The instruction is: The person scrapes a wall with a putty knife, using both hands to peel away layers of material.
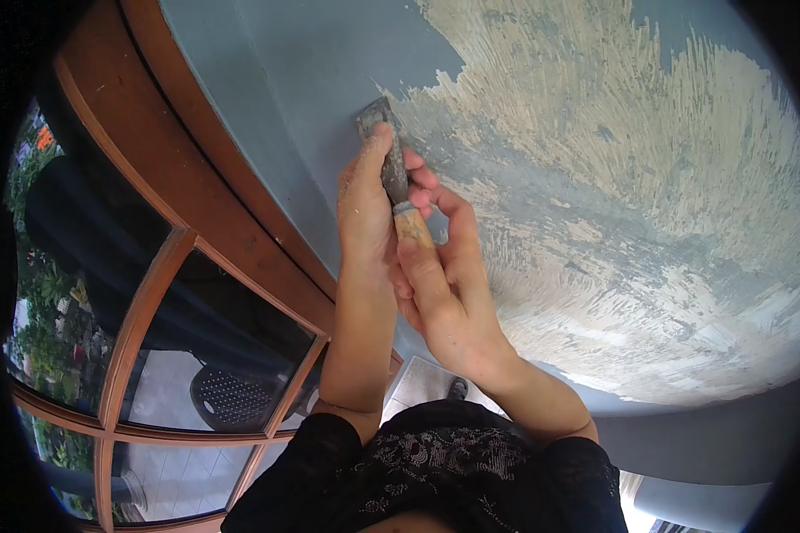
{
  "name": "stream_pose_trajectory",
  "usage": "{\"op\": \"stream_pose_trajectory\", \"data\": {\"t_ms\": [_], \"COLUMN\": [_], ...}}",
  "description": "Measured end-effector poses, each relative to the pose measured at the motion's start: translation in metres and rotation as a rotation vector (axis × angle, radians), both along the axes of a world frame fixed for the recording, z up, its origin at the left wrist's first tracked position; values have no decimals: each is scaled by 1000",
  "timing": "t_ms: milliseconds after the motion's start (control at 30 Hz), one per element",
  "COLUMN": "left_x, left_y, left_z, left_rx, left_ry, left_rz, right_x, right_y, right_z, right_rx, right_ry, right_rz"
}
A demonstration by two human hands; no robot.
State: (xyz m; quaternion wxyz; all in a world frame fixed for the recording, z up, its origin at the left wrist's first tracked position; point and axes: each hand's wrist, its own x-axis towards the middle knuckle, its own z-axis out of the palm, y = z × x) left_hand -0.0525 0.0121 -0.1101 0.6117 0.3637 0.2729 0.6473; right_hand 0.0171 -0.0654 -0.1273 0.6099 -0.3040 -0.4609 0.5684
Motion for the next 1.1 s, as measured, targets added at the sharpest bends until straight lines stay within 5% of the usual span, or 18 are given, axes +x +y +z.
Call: {"op": "stream_pose_trajectory", "data": {"t_ms": [1100], "left_x": [-8], "left_y": [12], "left_z": [14], "left_rx": [64], "left_ry": [-16], "left_rz": [27], "right_x": [-5], "right_y": [15], "right_z": [9], "right_rx": [61], "right_ry": [-40], "right_rz": [12]}}
